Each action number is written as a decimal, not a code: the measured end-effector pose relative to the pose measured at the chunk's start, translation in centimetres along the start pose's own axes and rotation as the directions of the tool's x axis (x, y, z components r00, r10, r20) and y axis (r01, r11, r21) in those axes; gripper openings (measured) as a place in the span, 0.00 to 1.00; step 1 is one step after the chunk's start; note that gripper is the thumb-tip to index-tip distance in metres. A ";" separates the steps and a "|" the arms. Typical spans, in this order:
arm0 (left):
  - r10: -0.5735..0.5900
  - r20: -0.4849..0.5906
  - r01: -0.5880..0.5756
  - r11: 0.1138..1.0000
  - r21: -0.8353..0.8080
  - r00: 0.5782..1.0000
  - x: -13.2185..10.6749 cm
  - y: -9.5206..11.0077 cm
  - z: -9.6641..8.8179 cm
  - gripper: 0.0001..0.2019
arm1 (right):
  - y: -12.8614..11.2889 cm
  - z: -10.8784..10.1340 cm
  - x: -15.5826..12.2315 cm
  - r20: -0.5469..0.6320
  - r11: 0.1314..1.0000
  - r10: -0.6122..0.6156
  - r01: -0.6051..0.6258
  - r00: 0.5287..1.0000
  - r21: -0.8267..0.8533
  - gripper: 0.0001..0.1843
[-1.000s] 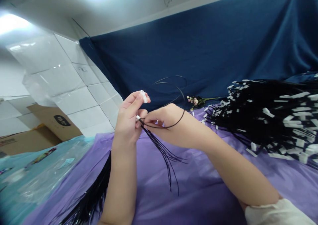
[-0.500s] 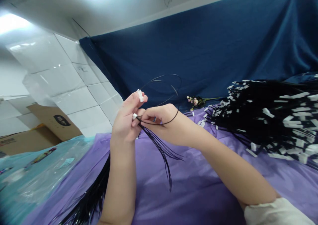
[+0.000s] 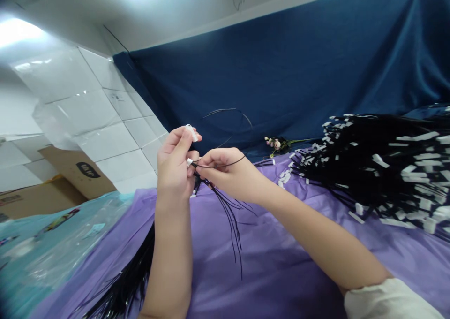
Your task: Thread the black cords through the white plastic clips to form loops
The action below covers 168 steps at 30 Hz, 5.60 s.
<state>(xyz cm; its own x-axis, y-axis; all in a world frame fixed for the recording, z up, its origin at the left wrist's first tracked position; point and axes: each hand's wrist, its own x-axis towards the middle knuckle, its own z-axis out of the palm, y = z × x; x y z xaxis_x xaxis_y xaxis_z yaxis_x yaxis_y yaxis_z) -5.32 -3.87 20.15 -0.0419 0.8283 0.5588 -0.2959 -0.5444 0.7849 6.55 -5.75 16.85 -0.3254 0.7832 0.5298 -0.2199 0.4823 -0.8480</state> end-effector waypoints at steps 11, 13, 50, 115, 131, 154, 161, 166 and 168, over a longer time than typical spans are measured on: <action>0.059 -0.036 -0.061 0.998 -0.031 0.998 0.2 -0.1 -0.4 0.09 | 1.2 0.5 0.3 0.125 0.871 0.203 -0.237 0.971 0.431 0.08; 0.058 -0.017 -0.058 0.998 -0.027 0.998 0.4 -0.2 -0.6 0.09 | 1.2 0.6 0.3 0.129 0.870 0.182 -0.221 0.975 0.440 0.07; -0.034 0.068 0.034 0.999 -0.004 0.997 0.1 -0.8 0.2 0.10 | 1.7 0.3 0.1 -0.006 0.873 -0.337 0.310 0.941 -0.375 0.04; -0.172 0.176 0.243 0.783 -0.572 0.969 1.3 1.0 -3.3 0.15 | -4.3 -7.6 -1.4 -0.193 0.793 -0.544 0.425 0.817 -0.436 0.35; -0.233 -0.088 0.166 0.868 -0.469 0.968 1.4 0.6 -2.1 0.08 | -4.2 -6.8 -1.2 0.222 0.718 -0.685 0.591 0.694 0.367 0.09; -0.084 0.289 0.110 0.991 -0.077 0.954 -0.2 0.8 -1.1 0.09 | -2.8 -3.6 -0.8 -0.119 0.450 -0.745 0.363 0.656 -0.816 0.04; -0.103 0.332 0.134 0.988 -0.071 0.938 -0.4 0.9 -1.0 0.09 | -2.9 -3.3 -0.8 -0.050 0.343 -0.796 0.383 0.603 -0.858 0.05; -0.117 0.346 0.143 0.988 -0.052 0.931 -0.5 1.0 -1.0 0.10 | -2.9 -3.4 -0.8 -0.026 0.321 -0.789 0.376 0.613 -0.870 0.06; -0.123 0.352 0.147 0.988 -0.042 0.928 -0.5 1.0 -1.1 0.10 | -2.9 -3.5 -0.8 -0.011 0.304 -0.790 0.376 0.614 -0.875 0.06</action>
<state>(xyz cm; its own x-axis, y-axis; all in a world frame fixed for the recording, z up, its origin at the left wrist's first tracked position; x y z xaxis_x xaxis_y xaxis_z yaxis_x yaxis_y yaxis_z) -6.61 -4.71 20.40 0.3334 0.7888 0.5163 -0.3390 -0.4107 0.8464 10.61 -6.39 18.83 -0.0162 0.1041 0.9944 0.6159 0.7845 -0.0721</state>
